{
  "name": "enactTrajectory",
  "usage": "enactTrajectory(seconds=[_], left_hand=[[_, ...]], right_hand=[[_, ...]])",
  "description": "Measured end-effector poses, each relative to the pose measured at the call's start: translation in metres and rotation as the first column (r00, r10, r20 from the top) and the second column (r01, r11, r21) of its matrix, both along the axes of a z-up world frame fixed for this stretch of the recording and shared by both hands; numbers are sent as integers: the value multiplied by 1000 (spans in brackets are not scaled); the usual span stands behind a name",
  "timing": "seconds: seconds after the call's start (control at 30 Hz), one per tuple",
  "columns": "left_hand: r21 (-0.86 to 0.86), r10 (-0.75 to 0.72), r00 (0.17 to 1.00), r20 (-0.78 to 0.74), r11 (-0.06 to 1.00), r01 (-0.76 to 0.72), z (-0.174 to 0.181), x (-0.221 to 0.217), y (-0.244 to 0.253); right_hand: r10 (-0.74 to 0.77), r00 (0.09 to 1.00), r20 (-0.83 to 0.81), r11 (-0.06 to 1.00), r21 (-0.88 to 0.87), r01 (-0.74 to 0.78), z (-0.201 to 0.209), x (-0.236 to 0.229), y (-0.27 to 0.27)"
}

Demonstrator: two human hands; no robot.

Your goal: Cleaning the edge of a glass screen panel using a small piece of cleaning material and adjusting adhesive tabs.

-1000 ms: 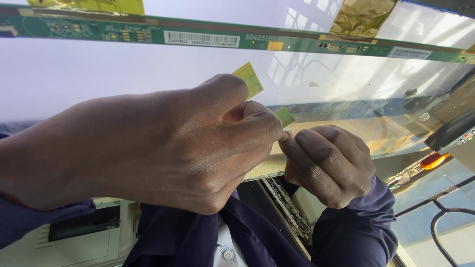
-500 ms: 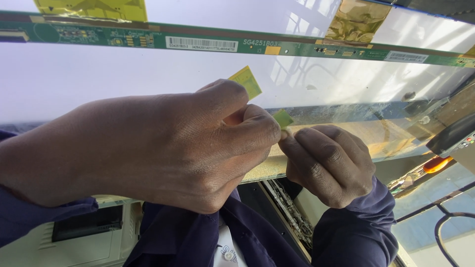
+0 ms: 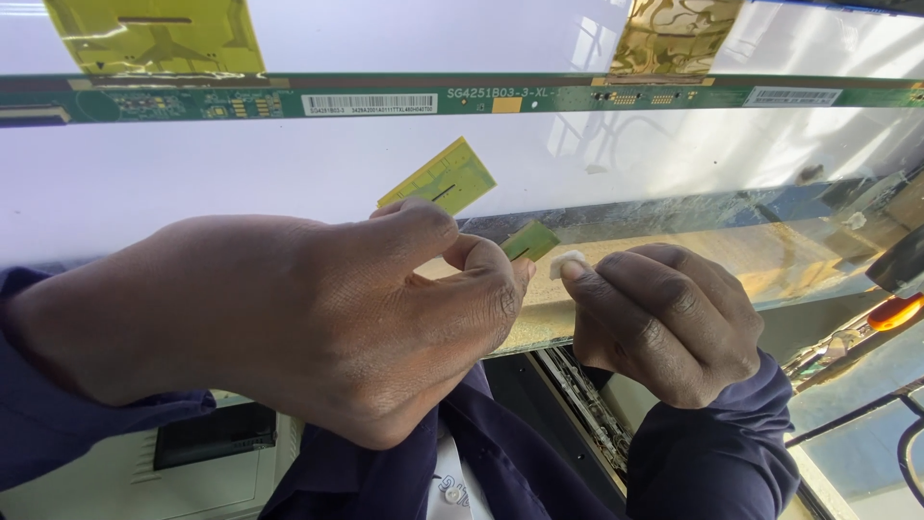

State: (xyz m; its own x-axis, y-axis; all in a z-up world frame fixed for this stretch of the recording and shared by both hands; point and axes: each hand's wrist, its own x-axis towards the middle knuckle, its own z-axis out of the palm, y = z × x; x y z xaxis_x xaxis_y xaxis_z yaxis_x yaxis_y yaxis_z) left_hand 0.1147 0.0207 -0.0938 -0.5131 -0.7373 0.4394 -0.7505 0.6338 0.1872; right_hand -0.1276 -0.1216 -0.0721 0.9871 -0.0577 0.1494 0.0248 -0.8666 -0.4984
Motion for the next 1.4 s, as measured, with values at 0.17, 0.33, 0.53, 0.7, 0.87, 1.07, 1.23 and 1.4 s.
enactTrajectory(seconds=[0.17,0.33,0.53,0.7,0.87,1.07,1.23,1.4], left_hand=[[2,101,991,90,995,-102,2,0,-1],[15,84,981,176,996,-88,-1,1,3],[50,61,970,234,996,-75,0,2,7],[32,49,966,252,998,-59,2,3,7],[50,43,970,240,997,-57,0,1,8],[43,61,970,236,996,-73,1,1,6],[17,95,972,215,995,-101,1,2,6],[53,46,968,246,997,-60,0,2,9]], right_hand=[[-2,1000,-19,1000,0,2,4,0,1],[43,999,23,999,-1,-42,2,6,4],[138,990,2,990,-4,-138,-2,15,6],[124,992,36,992,-39,-123,-3,12,8],[90,994,-53,996,-14,-91,5,8,6],[102,995,10,993,-54,-101,1,10,6],[123,992,-8,989,-79,-123,-2,12,5],[52,997,-52,997,-50,-55,8,10,7]])
